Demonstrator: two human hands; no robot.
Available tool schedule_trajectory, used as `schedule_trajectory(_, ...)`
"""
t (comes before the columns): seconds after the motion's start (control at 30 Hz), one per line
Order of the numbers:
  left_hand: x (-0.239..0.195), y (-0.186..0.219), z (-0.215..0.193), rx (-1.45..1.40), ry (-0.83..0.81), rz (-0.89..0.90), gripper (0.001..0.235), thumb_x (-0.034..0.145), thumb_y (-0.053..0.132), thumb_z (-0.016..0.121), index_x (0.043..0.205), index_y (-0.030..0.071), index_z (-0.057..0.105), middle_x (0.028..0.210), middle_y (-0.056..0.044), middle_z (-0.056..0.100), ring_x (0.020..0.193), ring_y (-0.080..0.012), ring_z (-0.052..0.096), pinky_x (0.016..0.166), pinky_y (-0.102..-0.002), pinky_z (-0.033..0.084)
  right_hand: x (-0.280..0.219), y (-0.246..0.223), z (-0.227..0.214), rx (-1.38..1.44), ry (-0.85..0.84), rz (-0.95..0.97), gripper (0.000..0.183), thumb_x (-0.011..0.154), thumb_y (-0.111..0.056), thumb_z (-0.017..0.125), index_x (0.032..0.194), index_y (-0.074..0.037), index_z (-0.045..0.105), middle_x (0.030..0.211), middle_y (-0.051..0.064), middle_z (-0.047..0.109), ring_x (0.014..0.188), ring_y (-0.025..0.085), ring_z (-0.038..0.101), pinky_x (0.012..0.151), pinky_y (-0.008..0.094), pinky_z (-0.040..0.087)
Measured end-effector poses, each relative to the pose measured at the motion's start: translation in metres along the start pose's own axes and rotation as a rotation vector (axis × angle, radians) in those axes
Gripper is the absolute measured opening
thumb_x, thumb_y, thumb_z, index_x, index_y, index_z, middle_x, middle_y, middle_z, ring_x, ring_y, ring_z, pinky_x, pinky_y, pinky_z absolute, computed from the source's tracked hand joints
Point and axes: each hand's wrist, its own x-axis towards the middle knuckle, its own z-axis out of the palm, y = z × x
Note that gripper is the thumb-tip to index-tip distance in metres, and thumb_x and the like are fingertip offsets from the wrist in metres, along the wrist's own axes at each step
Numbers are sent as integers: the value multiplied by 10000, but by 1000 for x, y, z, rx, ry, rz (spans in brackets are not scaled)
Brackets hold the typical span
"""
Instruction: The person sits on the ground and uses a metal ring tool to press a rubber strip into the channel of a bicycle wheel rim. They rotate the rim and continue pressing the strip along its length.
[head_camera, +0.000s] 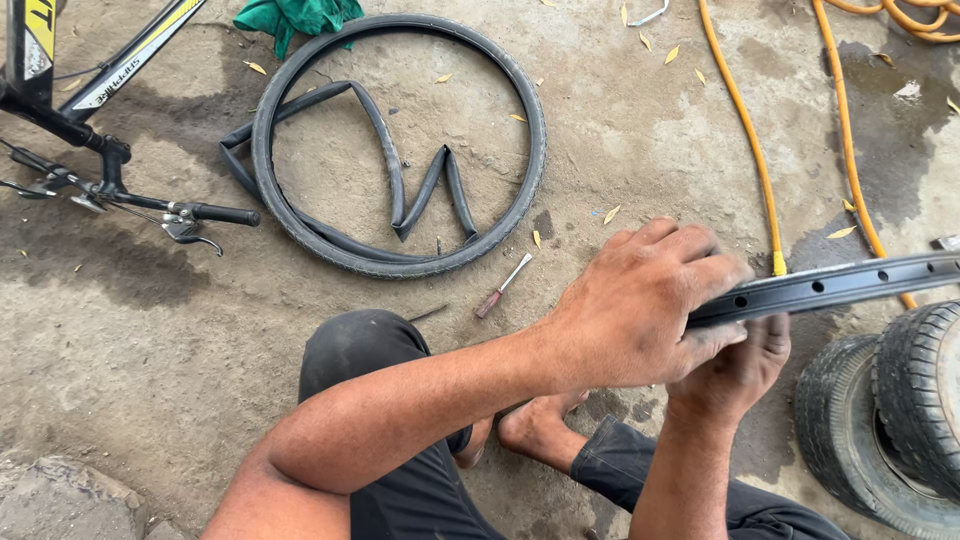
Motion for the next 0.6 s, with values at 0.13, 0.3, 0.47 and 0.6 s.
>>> schedule_trajectory(0.13,-1,0,-5,-14,43,-7,489,813,339,798,1239,131,676,1116,-65,652,1102,-255,620,958,-472,514,-16,-12,17,136,-265,-25,503,1078,-255,755,1396,84,563,1226,161,687,1117,216,711,982,309,615)
schedule_trajectory(0.3,10,4,-1,23,80,3,532,760,355,816,1203,94,677,1031,-71,650,1016,-238,612,885,-445,496,-15,-17,34,-16,-213,-56,560,992,-104,779,1472,-15,506,1306,119,676,1176,207,695,1035,312,604)
schedule_trajectory(0.47,17,-6,8,38,71,15,486,827,370,814,1185,76,669,956,-55,643,910,-199,611,849,-396,518,8,-25,21,-140,-284,-65,422,1072,-128,747,1429,23,581,1255,97,692,1136,177,685,1024,280,571)
schedule_trajectory(0.6,27,-17,11,-38,88,66,431,905,348,775,1224,78,668,988,-48,675,927,-196,658,875,-353,576,28,-44,6,-560,-353,-177,209,1154,-114,700,1268,53,645,1193,79,722,1107,152,679,1029,289,560)
